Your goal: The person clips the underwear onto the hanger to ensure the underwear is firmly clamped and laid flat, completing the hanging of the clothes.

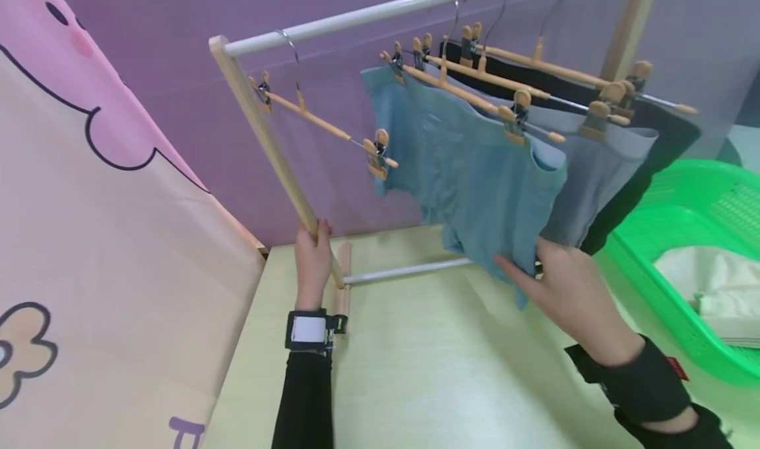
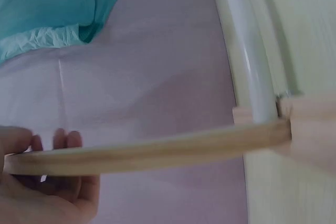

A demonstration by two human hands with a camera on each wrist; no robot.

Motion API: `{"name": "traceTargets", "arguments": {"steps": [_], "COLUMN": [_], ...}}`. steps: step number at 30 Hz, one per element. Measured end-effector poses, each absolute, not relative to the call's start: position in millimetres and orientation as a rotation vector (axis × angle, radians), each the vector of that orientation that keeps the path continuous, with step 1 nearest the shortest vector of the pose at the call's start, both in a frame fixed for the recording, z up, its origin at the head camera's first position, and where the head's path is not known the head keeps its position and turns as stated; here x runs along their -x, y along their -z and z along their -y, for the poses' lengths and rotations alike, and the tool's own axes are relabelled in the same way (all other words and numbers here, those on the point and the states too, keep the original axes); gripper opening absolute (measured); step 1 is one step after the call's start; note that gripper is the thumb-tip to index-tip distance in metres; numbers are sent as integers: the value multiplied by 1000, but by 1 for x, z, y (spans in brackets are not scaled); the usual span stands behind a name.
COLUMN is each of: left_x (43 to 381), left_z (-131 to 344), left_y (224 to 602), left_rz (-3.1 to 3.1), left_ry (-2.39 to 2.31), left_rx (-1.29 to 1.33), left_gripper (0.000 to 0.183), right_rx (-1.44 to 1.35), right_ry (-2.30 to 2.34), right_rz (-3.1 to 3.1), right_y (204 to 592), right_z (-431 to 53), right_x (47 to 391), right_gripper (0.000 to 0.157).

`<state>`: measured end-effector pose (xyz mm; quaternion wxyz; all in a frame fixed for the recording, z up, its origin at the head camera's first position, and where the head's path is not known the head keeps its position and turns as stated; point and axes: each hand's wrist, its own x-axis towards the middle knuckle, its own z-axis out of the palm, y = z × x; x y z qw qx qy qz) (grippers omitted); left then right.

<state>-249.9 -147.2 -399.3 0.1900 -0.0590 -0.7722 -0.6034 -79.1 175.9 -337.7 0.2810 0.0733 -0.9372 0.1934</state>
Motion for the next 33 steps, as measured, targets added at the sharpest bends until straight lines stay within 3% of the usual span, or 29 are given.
{"name": "traceTargets", "arguments": {"steps": [5, 10, 16, 23, 28, 33], "left_x": [243, 237, 224, 201, 176, 161], "left_z": [156, 166, 166, 154, 145, 115], "left_y": [399, 399, 395, 373, 350, 338], "left_rz": [2232, 2293, 2438, 2695, 2925, 3105], "left_ry": [1636, 1569, 1384, 816, 713, 694], "left_rx": [164, 164, 16, -216, -94, 177], "left_gripper": [26, 38, 45, 53, 42, 40], "right_rx": [-269, -264, -217, -58, 98, 61], "right_ry": [-534, -597, -554, -545, -633, -772], "right_rz": [2405, 2383, 2418, 2434, 2491, 2403], "right_y": [331, 318, 310, 304, 304, 311], "right_z": [-177, -180, -197, -227, -245, -269], "right_x": [70, 59, 47, 40, 36, 36], "right_gripper": [36, 18, 21, 21, 32, 29]}}
